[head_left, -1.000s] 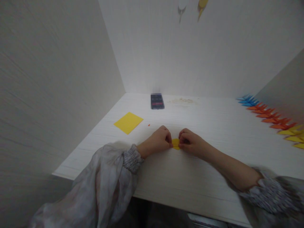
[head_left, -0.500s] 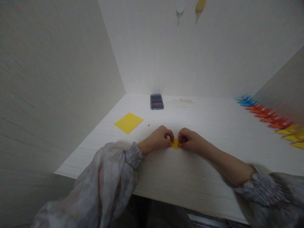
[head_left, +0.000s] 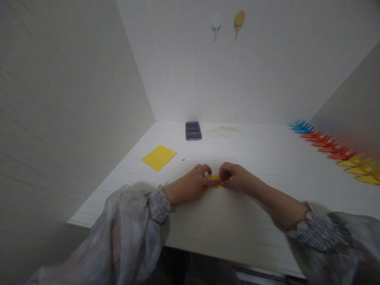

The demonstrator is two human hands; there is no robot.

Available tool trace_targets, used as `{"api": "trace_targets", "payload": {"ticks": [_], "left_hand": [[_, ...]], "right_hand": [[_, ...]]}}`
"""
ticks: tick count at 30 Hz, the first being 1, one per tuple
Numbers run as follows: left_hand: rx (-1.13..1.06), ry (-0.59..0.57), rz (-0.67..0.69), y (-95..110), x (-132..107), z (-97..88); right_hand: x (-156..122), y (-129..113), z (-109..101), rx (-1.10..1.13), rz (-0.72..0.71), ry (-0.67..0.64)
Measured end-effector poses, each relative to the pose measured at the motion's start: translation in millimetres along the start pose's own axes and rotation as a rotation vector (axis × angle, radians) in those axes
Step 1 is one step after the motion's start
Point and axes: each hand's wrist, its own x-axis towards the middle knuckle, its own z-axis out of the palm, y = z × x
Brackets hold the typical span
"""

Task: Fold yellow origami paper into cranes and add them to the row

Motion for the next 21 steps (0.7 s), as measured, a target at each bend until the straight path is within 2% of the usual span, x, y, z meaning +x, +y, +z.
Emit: {"api": "trace_targets", "payload": {"ticks": [4, 8, 16, 21], "left_hand": [[0.126, -0.044, 0.115, 4, -5, -6.2], [0.159, -0.056, 0.171, 2, -6, -8.7], [0.110, -0.034, 0.197, -7, -7, -5.7], [0.116, -0.004, 0.197, -8, -7, -5.5]], "right_hand": [[1, 0, 0, 0.015, 0.024, -0.025], [1, 2, 0, 0.048, 0.004, -0.038], [1, 6, -6, 0.149, -0.004, -0.081], [0, 7, -14, 0.217, -0.020, -0.169]]}}
